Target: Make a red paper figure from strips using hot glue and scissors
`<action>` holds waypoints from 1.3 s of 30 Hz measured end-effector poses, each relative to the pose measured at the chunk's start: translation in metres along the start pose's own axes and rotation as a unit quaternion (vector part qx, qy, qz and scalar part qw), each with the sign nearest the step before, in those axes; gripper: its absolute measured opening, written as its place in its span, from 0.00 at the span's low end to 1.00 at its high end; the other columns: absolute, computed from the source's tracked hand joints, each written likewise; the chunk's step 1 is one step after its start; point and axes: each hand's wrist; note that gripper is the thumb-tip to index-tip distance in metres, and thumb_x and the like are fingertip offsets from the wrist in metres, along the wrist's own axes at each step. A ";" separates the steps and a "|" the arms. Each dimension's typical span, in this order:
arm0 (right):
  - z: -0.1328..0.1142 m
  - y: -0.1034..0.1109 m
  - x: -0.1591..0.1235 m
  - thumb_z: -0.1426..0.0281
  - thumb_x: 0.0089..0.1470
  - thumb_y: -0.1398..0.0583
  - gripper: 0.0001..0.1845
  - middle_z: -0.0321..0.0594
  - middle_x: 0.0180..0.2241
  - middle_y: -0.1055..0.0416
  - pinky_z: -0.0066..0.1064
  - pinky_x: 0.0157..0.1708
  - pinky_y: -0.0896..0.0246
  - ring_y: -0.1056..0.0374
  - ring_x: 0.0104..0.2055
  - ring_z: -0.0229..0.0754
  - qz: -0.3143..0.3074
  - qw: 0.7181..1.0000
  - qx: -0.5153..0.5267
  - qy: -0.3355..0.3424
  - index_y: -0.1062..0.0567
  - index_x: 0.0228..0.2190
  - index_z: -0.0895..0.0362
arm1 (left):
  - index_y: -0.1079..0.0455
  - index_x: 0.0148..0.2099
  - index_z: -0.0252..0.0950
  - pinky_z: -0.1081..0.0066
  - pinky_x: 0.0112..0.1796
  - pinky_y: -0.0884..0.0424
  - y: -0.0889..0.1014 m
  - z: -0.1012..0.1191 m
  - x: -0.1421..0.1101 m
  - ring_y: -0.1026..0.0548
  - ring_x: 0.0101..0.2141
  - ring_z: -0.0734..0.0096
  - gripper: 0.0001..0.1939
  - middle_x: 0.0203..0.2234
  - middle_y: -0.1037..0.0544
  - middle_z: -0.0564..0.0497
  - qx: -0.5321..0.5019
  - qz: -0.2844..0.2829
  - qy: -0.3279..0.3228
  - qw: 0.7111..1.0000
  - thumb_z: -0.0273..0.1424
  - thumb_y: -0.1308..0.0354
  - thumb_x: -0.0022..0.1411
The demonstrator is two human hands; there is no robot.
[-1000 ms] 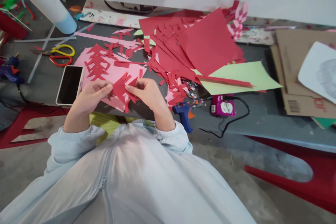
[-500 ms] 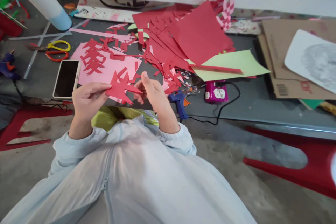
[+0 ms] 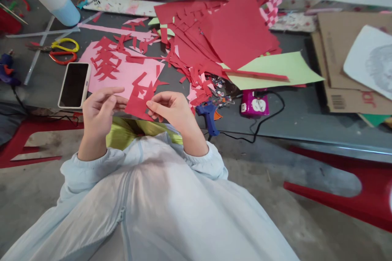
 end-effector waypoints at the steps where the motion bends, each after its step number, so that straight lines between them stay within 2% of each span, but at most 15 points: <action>1: -0.001 0.001 0.000 0.54 0.43 0.28 0.20 0.35 0.19 0.26 0.24 0.17 0.39 0.34 0.19 0.32 0.000 1.000 -0.007 -0.003 0.23 0.24 0.57 | 0.23 0.44 0.38 0.72 0.32 0.22 -0.002 0.003 0.004 0.21 0.28 0.72 0.21 0.28 0.19 0.50 0.000 -0.011 0.014 1.000 0.50 0.40 0.62; 6: -0.009 0.003 0.002 0.52 0.39 0.28 0.22 0.35 0.19 0.26 0.25 0.18 0.37 0.34 0.18 0.33 0.006 0.999 -0.043 -0.027 0.24 0.23 0.57 | 0.26 0.30 0.36 0.76 0.25 0.29 -0.016 0.019 0.022 0.27 0.23 0.76 0.19 0.23 0.23 0.52 0.047 -0.071 0.042 0.996 0.47 0.29 0.51; 10: -0.010 0.005 0.006 0.52 0.38 0.28 0.22 0.36 0.18 0.26 0.25 0.18 0.36 0.35 0.18 0.33 0.008 0.998 -0.051 -0.034 0.24 0.22 0.57 | 0.28 0.26 0.35 0.77 0.20 0.34 -0.025 0.024 0.030 0.31 0.20 0.78 0.18 0.19 0.26 0.55 0.075 -0.073 0.082 0.991 0.42 0.26 0.45; 14: -0.009 0.009 0.009 0.54 0.39 0.28 0.20 0.36 0.17 0.27 0.25 0.18 0.36 0.35 0.17 0.32 0.008 0.998 -0.049 -0.039 0.24 0.21 0.58 | 0.24 0.28 0.34 0.76 0.22 0.30 -0.025 0.020 0.033 0.29 0.22 0.76 0.16 0.21 0.24 0.53 0.064 -0.076 0.105 0.989 0.42 0.29 0.49; 18: -0.008 0.010 0.013 0.55 0.39 0.28 0.20 0.35 0.17 0.27 0.25 0.18 0.35 0.36 0.17 0.32 0.010 0.998 -0.048 -0.043 0.24 0.21 0.58 | 0.23 0.31 0.34 0.74 0.25 0.26 -0.024 0.014 0.034 0.25 0.24 0.72 0.18 0.23 0.22 0.51 0.059 -0.063 0.126 0.988 0.45 0.31 0.52; 25: -0.008 0.008 0.016 0.54 0.39 0.28 0.20 0.34 0.16 0.28 0.25 0.18 0.36 0.37 0.16 0.31 0.007 0.998 -0.042 -0.048 0.25 0.21 0.57 | 0.25 0.32 0.33 0.72 0.30 0.23 -0.020 0.013 0.040 0.23 0.25 0.73 0.19 0.24 0.21 0.50 0.026 -0.023 0.117 0.993 0.47 0.32 0.53; 28: -0.007 0.008 0.017 0.55 0.39 0.28 0.19 0.35 0.17 0.27 0.25 0.18 0.36 0.36 0.17 0.32 0.007 0.998 -0.045 -0.051 0.24 0.21 0.57 | 0.24 0.31 0.34 0.72 0.31 0.24 -0.019 0.013 0.041 0.23 0.25 0.73 0.20 0.24 0.21 0.50 0.018 -0.025 0.112 0.993 0.48 0.32 0.53; 33: -0.008 0.004 0.019 0.56 0.38 0.28 0.19 0.35 0.17 0.27 0.25 0.18 0.36 0.36 0.17 0.32 -0.003 0.997 -0.051 -0.058 0.25 0.20 0.58 | 0.23 0.28 0.35 0.75 0.28 0.27 -0.021 0.015 0.039 0.25 0.26 0.73 0.19 0.23 0.21 0.51 0.055 -0.051 0.103 0.992 0.45 0.27 0.46; 39: -0.005 0.002 0.021 0.57 0.40 0.28 0.18 0.35 0.17 0.27 0.26 0.19 0.36 0.36 0.17 0.32 -0.009 0.997 -0.053 -0.057 0.25 0.20 0.58 | 0.21 0.30 0.34 0.76 0.23 0.30 -0.019 0.015 0.037 0.27 0.24 0.74 0.17 0.23 0.21 0.51 0.056 -0.058 0.119 0.990 0.44 0.29 0.50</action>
Point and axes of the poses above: each hand's wrist, its own x-axis towards the middle knuckle, its own y-axis out of the back of the hand, z = x × y
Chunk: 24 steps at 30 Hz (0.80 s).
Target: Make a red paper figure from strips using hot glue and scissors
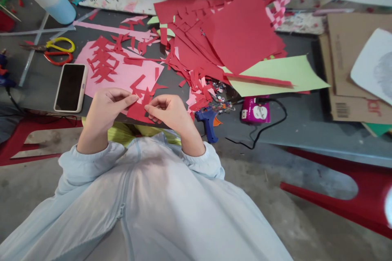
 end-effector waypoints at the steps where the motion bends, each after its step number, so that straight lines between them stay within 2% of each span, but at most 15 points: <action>1: 0.001 0.000 0.000 0.57 0.40 0.28 0.18 0.36 0.17 0.27 0.26 0.19 0.36 0.36 0.17 0.32 -0.002 1.000 -0.002 0.001 0.25 0.21 0.58 | 0.20 0.30 0.34 0.76 0.23 0.30 0.000 -0.001 0.000 0.28 0.24 0.74 0.17 0.24 0.21 0.51 -0.002 -0.001 0.000 1.000 0.44 0.29 0.50; 8: 0.001 0.000 0.001 0.54 0.41 0.29 0.20 0.36 0.18 0.27 0.26 0.20 0.36 0.36 0.18 0.32 -0.018 1.000 -0.013 0.003 0.25 0.21 0.58 | 0.20 0.31 0.33 0.77 0.23 0.30 0.002 -0.003 0.001 0.28 0.24 0.75 0.20 0.24 0.21 0.51 -0.011 -0.006 0.005 1.000 0.46 0.28 0.48; 12: 0.004 0.000 0.003 0.52 0.42 0.30 0.22 0.35 0.19 0.27 0.27 0.21 0.36 0.35 0.19 0.33 -0.024 0.999 -0.012 0.027 0.26 0.23 0.58 | 0.20 0.31 0.32 0.77 0.24 0.31 0.002 -0.002 0.000 0.29 0.24 0.75 0.21 0.24 0.21 0.50 0.003 -0.006 0.004 1.000 0.47 0.28 0.47; 16: 0.010 0.000 0.007 0.48 0.43 0.31 0.24 0.34 0.21 0.29 0.27 0.23 0.38 0.35 0.22 0.34 0.010 0.998 -0.030 0.063 0.25 0.24 0.57 | 0.20 0.31 0.32 0.77 0.24 0.33 0.002 -0.002 -0.001 0.31 0.23 0.77 0.19 0.23 0.22 0.50 0.013 -0.008 0.005 1.000 0.45 0.29 0.49; 19: 0.013 0.001 0.009 0.49 0.44 0.31 0.23 0.34 0.22 0.28 0.28 0.24 0.39 0.36 0.24 0.34 0.032 0.995 -0.048 0.087 0.24 0.24 0.57 | 0.20 0.30 0.32 0.77 0.24 0.35 0.002 -0.002 -0.002 0.31 0.23 0.77 0.18 0.23 0.22 0.51 0.006 -0.007 0.004 1.000 0.44 0.29 0.49; 24: 0.015 0.001 0.010 0.53 0.44 0.30 0.20 0.36 0.24 0.26 0.28 0.26 0.38 0.35 0.25 0.35 0.033 0.995 -0.045 0.080 0.22 0.24 0.58 | 0.21 0.29 0.32 0.78 0.23 0.38 0.002 -0.002 -0.001 0.34 0.22 0.80 0.17 0.21 0.24 0.52 0.002 -0.001 -0.001 1.000 0.42 0.28 0.48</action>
Point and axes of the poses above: each hand's wrist, its own x-axis towards the middle knuckle, its own y-axis out of the back of the hand, z = x × y
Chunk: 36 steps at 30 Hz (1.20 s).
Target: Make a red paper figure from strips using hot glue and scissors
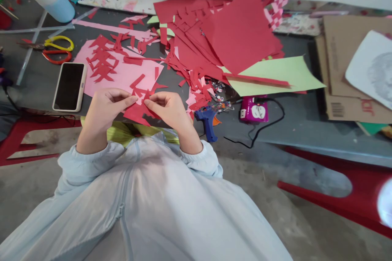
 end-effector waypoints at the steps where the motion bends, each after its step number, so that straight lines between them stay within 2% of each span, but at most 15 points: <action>1: 0.001 0.000 0.000 0.53 0.44 0.30 0.19 0.36 0.24 0.26 0.28 0.26 0.38 0.35 0.25 0.35 0.001 1.000 0.001 -0.001 0.22 0.24 0.58 | 0.21 0.29 0.32 0.78 0.22 0.38 0.000 0.001 0.000 0.34 0.22 0.80 0.17 0.22 0.24 0.52 -0.003 0.001 0.001 1.000 0.42 0.28 0.48; 3: 0.002 -0.001 0.000 0.54 0.45 0.30 0.19 0.36 0.23 0.26 0.28 0.25 0.39 0.35 0.25 0.35 0.007 1.000 0.005 -0.002 0.21 0.24 0.58 | 0.21 0.30 0.32 0.78 0.22 0.37 0.000 0.003 -0.001 0.33 0.22 0.80 0.17 0.22 0.24 0.52 -0.008 -0.006 0.010 1.000 0.43 0.29 0.49; 8: 0.001 0.001 0.001 0.51 0.46 0.31 0.21 0.36 0.23 0.25 0.27 0.25 0.37 0.33 0.25 0.35 0.033 0.999 0.005 0.008 0.21 0.24 0.57 | 0.27 0.26 0.32 0.76 0.25 0.28 0.001 0.006 -0.003 0.29 0.23 0.77 0.20 0.20 0.27 0.55 -0.001 -0.071 0.057 0.996 0.43 0.26 0.44; 12: -0.004 0.006 -0.001 0.46 0.47 0.33 0.26 0.37 0.21 0.25 0.28 0.25 0.34 0.31 0.23 0.36 -0.019 0.999 0.027 -0.031 0.21 0.24 0.57 | 0.27 0.29 0.33 0.69 0.28 0.22 0.002 0.001 -0.003 0.25 0.25 0.72 0.20 0.23 0.26 0.53 -0.047 -0.057 0.070 0.995 0.44 0.27 0.46; 14: -0.007 0.009 -0.001 0.46 0.43 0.31 0.26 0.38 0.21 0.24 0.28 0.24 0.33 0.31 0.21 0.35 -0.054 0.996 0.039 -0.057 0.21 0.24 0.58 | 0.27 0.28 0.34 0.69 0.28 0.21 0.002 -0.002 -0.002 0.25 0.26 0.71 0.19 0.23 0.26 0.53 -0.051 -0.046 0.067 0.995 0.43 0.27 0.47; 17: -0.009 0.011 -0.001 0.49 0.40 0.28 0.24 0.38 0.21 0.24 0.28 0.24 0.31 0.32 0.20 0.34 -0.074 0.994 0.048 -0.066 0.21 0.24 0.58 | 0.28 0.28 0.34 0.70 0.28 0.22 0.004 -0.003 -0.001 0.25 0.26 0.71 0.18 0.22 0.26 0.54 -0.046 -0.036 0.062 0.996 0.42 0.27 0.47; 22: -0.008 0.008 0.000 0.53 0.41 0.28 0.21 0.38 0.20 0.24 0.30 0.26 0.30 0.31 0.21 0.35 -0.069 0.994 0.051 -0.062 0.21 0.24 0.58 | 0.27 0.28 0.33 0.72 0.26 0.23 0.006 -0.001 -0.001 0.26 0.24 0.73 0.18 0.21 0.26 0.54 -0.060 -0.044 0.053 0.996 0.41 0.27 0.47; 27: -0.004 0.007 0.000 0.54 0.40 0.27 0.20 0.38 0.20 0.24 0.30 0.25 0.30 0.31 0.20 0.34 -0.058 0.994 0.066 -0.061 0.21 0.24 0.59 | 0.27 0.30 0.33 0.68 0.29 0.20 0.007 -0.001 -0.002 0.23 0.25 0.70 0.20 0.23 0.25 0.54 -0.098 -0.063 0.082 0.990 0.43 0.26 0.46; 30: -0.002 0.007 0.002 0.54 0.39 0.27 0.21 0.38 0.20 0.24 0.30 0.25 0.30 0.31 0.20 0.35 -0.053 0.995 0.063 -0.064 0.21 0.24 0.59 | 0.25 0.32 0.32 0.69 0.30 0.21 0.008 -0.003 -0.001 0.22 0.25 0.71 0.20 0.25 0.22 0.52 -0.101 -0.087 0.096 0.986 0.43 0.26 0.45; 36: -0.002 0.006 0.003 0.51 0.35 0.26 0.24 0.38 0.20 0.24 0.30 0.25 0.29 0.30 0.21 0.35 -0.045 0.994 0.058 -0.076 0.21 0.24 0.58 | 0.26 0.26 0.31 0.71 0.31 0.22 0.007 -0.002 0.000 0.23 0.24 0.73 0.18 0.21 0.22 0.51 -0.076 -0.129 0.125 0.981 0.39 0.24 0.43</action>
Point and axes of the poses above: each hand's wrist, its own x-axis towards the middle knuckle, its own y-axis out of the back of the hand, z = x × y
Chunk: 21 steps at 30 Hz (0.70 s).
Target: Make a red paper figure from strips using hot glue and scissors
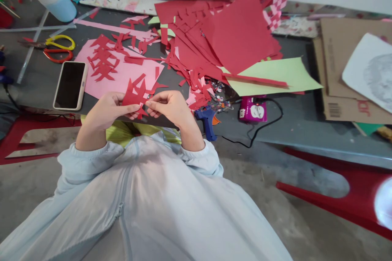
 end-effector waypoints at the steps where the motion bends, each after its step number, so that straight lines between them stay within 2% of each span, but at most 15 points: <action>1: -0.001 0.000 0.000 0.50 0.34 0.26 0.25 0.38 0.20 0.23 0.30 0.25 0.29 0.30 0.21 0.35 0.003 1.000 0.001 -0.001 0.21 0.24 0.58 | 0.25 0.27 0.32 0.71 0.30 0.22 0.000 0.000 0.000 0.23 0.24 0.73 0.18 0.21 0.21 0.50 -0.002 -0.001 0.003 1.000 0.39 0.24 0.43; 7: -0.003 -0.004 -0.003 0.41 0.39 0.31 0.31 0.39 0.20 0.24 0.28 0.24 0.30 0.31 0.20 0.35 -0.017 1.000 -0.006 -0.008 0.23 0.21 0.58 | 0.24 0.31 0.31 0.72 0.30 0.22 0.001 -0.003 0.001 0.22 0.24 0.73 0.19 0.23 0.20 0.49 -0.026 0.019 -0.011 0.999 0.40 0.24 0.44; 12: 0.002 -0.006 -0.003 0.47 0.37 0.28 0.27 0.37 0.20 0.24 0.28 0.25 0.30 0.31 0.21 0.34 -0.062 0.998 -0.009 -0.009 0.23 0.23 0.59 | 0.24 0.32 0.31 0.72 0.30 0.21 0.000 -0.005 0.000 0.21 0.24 0.72 0.18 0.22 0.20 0.50 -0.032 0.031 -0.022 0.999 0.40 0.26 0.46; 21: 0.005 -0.007 -0.002 0.55 0.37 0.26 0.22 0.36 0.20 0.25 0.27 0.25 0.31 0.32 0.21 0.33 -0.063 0.998 0.007 0.001 0.23 0.22 0.59 | 0.25 0.33 0.31 0.72 0.30 0.21 -0.001 -0.004 -0.001 0.21 0.24 0.72 0.18 0.24 0.19 0.50 -0.035 0.037 -0.027 0.998 0.36 0.25 0.45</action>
Point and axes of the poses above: each hand's wrist, its own x-axis towards the middle knuckle, its own y-axis out of the back of the hand, z = x × y
